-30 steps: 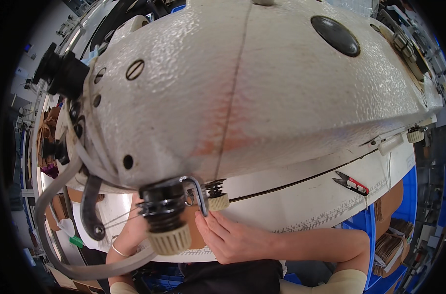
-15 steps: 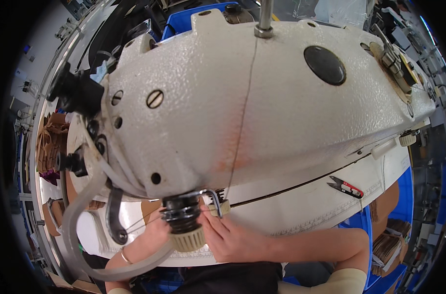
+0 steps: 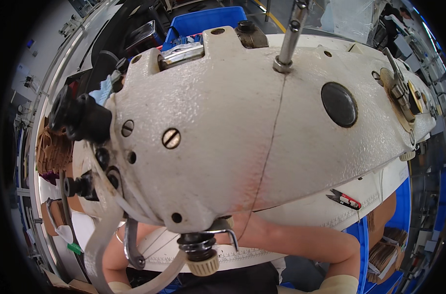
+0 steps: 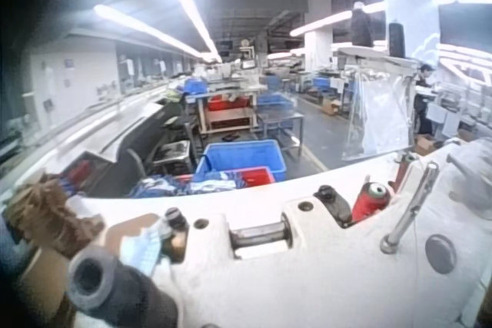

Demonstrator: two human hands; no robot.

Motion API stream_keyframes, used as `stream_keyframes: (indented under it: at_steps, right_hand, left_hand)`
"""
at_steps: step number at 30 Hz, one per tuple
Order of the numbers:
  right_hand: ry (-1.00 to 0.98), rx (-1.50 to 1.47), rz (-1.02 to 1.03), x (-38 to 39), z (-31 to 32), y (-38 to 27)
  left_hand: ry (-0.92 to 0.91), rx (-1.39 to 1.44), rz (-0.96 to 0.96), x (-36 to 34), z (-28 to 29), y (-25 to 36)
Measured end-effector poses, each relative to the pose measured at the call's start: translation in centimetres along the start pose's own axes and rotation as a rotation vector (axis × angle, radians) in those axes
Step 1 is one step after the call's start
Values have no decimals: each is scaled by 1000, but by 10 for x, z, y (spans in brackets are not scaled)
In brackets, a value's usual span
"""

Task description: The person layers fabric pieces with foam padding on a workbench, feeds the assembled pieces through a sewing machine to stitch along the edges, and stacks the completed pieces.

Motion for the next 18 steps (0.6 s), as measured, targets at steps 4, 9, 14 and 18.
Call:
stream_keyframes:
  at_steps: [4,9,14,18]
  right_hand:
    - [73,71,88,0,0,-10]
    - [-267,182,-181,-4,-20,25]
    - [317,965,308,18,-4,-11]
    - [373,1005,508,32,8,-32]
  left_hand:
    - [-170,-507,-235,-8,19,23]
    - [-215,-248,83,1,22,41]
    - [-192,-233,133,3,3,65]
    - [-64,245,777,35,7,61]
Point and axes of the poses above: each hand's wrist, its own x-axis away from the middle knuckle, its own z-axis out of the back of the hand, y = z × x, the point moved 2 cm from there along -x, towards the middle knuckle, and after that the axes turned 10 degrees about -z, right-handed, at the moved point
